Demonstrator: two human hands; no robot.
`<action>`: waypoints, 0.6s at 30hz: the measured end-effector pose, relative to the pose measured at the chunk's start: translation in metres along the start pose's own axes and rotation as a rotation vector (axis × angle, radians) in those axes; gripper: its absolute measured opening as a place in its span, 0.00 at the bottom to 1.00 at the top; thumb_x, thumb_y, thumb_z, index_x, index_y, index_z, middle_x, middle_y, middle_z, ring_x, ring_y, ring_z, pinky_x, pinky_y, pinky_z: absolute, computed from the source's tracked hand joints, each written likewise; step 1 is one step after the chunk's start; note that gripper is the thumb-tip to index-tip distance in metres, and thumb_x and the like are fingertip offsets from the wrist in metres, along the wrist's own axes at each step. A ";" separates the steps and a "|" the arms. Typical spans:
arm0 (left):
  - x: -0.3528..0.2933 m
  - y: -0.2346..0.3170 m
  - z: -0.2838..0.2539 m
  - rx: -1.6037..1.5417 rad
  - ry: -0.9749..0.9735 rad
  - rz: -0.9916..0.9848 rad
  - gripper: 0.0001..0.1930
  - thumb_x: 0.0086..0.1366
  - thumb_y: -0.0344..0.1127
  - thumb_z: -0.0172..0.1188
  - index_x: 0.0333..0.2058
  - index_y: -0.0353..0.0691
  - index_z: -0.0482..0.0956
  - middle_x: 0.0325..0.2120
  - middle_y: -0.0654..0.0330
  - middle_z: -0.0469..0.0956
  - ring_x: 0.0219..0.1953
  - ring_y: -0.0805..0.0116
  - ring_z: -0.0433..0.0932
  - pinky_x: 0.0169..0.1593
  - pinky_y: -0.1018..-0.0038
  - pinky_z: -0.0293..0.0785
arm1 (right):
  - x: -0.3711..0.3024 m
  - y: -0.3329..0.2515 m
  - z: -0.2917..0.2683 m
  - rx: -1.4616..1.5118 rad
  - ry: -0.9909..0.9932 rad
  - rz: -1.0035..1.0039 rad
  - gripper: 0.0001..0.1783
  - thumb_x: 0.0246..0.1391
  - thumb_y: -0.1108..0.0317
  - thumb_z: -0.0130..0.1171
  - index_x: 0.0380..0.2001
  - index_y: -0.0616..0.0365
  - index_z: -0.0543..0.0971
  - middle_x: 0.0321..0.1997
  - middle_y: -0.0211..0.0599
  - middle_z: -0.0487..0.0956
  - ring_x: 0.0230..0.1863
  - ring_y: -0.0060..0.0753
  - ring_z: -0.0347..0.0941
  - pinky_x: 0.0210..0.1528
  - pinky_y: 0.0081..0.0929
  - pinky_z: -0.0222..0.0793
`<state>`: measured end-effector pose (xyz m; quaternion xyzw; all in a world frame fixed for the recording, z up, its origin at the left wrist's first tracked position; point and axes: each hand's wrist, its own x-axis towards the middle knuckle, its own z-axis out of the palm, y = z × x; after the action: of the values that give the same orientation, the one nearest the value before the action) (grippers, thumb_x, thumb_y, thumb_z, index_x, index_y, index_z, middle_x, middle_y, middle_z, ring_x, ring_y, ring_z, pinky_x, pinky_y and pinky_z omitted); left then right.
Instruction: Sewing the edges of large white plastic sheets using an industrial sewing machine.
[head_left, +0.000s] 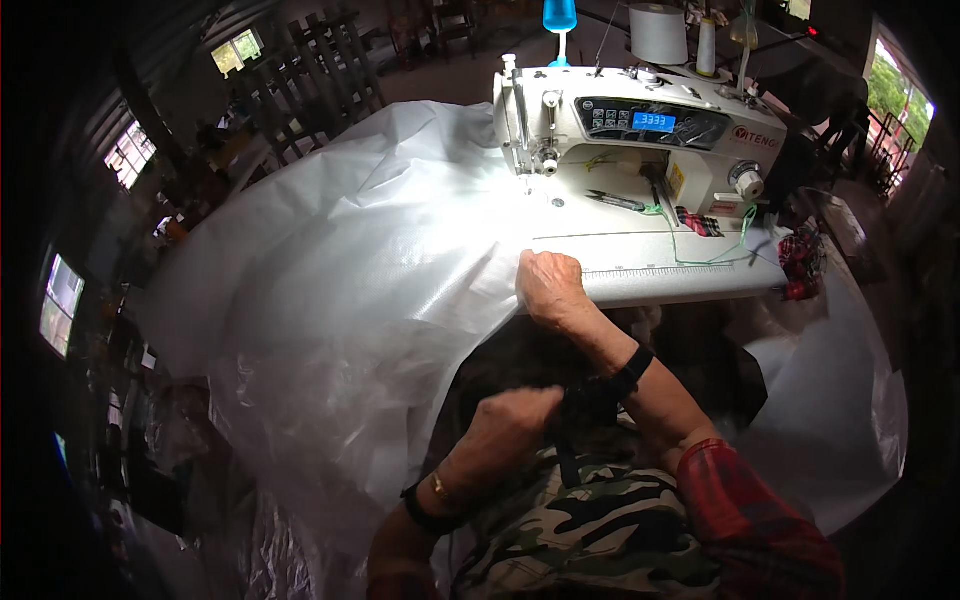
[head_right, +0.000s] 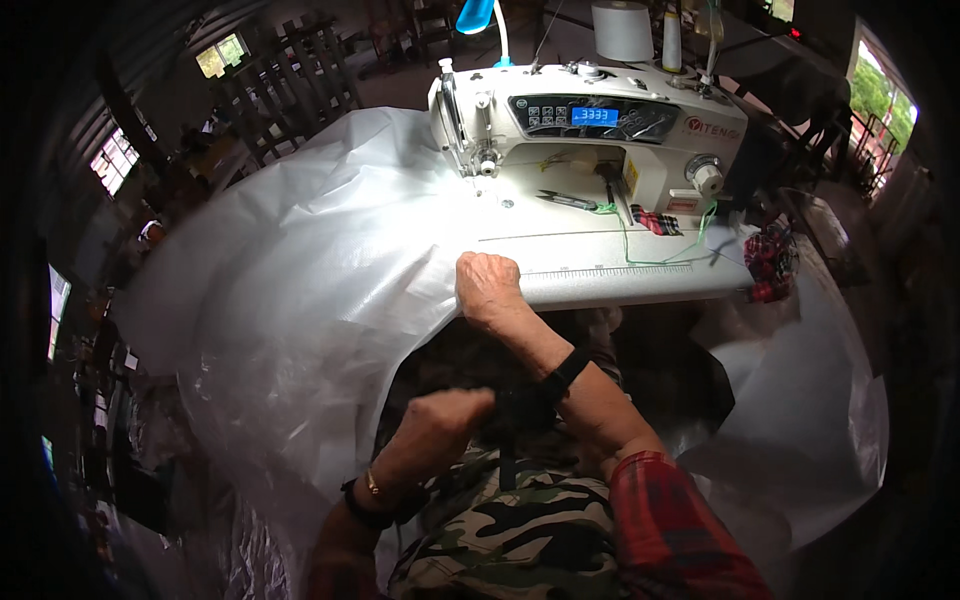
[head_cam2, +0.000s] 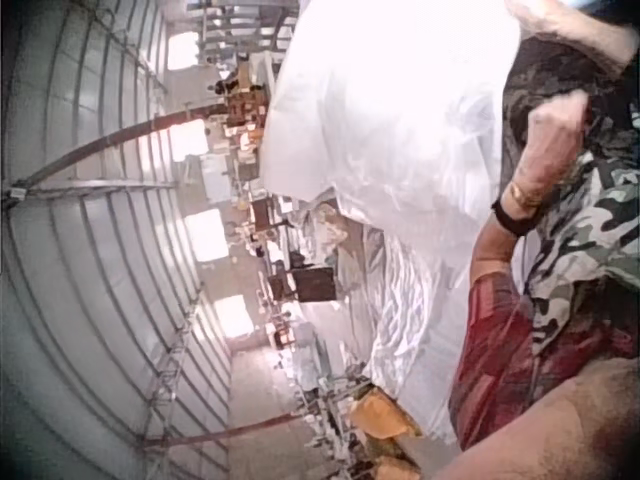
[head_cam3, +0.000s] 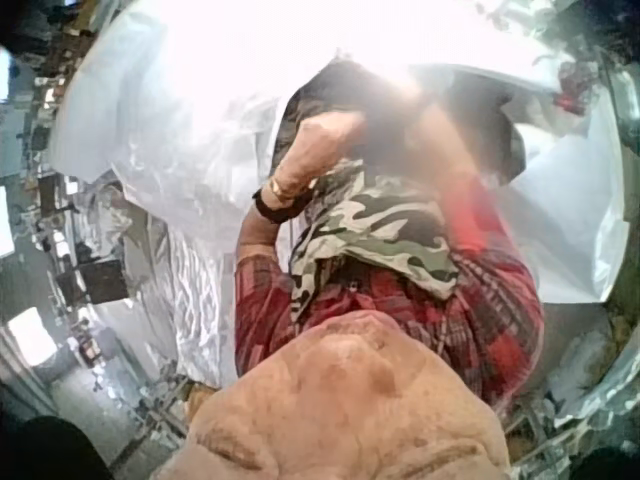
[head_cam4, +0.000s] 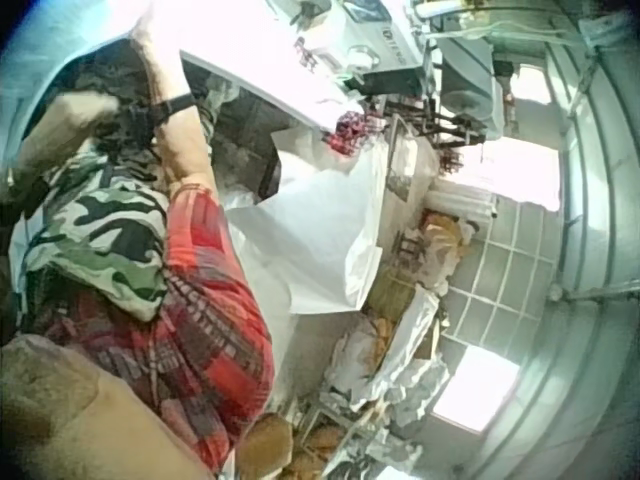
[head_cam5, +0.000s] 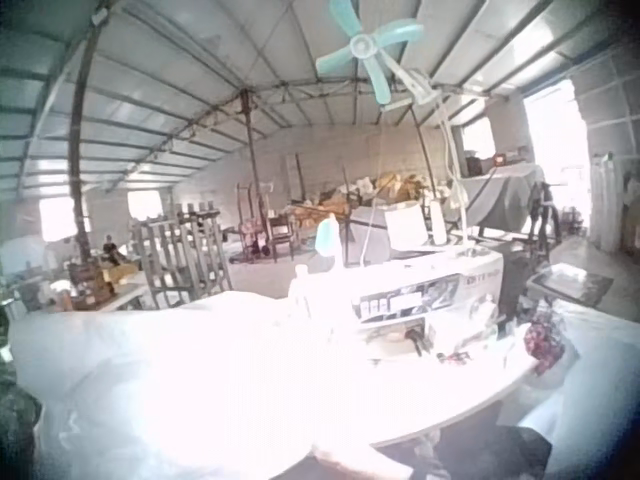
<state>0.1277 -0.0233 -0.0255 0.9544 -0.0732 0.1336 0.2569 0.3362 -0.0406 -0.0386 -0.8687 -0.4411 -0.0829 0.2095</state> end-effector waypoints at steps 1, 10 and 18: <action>0.013 0.002 -0.002 -0.022 0.229 0.041 0.16 0.58 0.23 0.53 0.46 0.34 0.74 0.35 0.48 0.79 0.38 0.48 0.80 0.42 0.57 0.75 | 0.001 0.001 0.000 -0.008 -0.001 -0.005 0.04 0.42 0.75 0.57 0.22 0.64 0.79 0.23 0.52 0.80 0.29 0.49 0.81 0.31 0.39 0.76; 0.051 -0.084 0.005 0.649 0.326 -0.253 0.12 0.61 0.30 0.56 0.43 0.39 0.78 0.41 0.57 0.78 0.45 0.60 0.74 0.47 0.64 0.64 | -0.007 0.014 -0.003 -0.059 -0.053 -0.017 0.06 0.45 0.75 0.56 0.28 0.66 0.77 0.23 0.53 0.80 0.30 0.51 0.81 0.34 0.41 0.76; 0.041 -0.094 0.015 0.551 0.117 -0.258 0.06 0.60 0.36 0.60 0.28 0.41 0.75 0.23 0.55 0.78 0.27 0.54 0.75 0.41 0.66 0.65 | -0.003 0.005 -0.005 -0.139 -0.092 0.013 0.06 0.44 0.76 0.56 0.28 0.67 0.77 0.24 0.53 0.81 0.30 0.48 0.82 0.34 0.38 0.77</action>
<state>0.1894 0.0470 -0.0700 0.9801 0.1024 0.1696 0.0073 0.3392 -0.0473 -0.0369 -0.8869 -0.4378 -0.0720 0.1286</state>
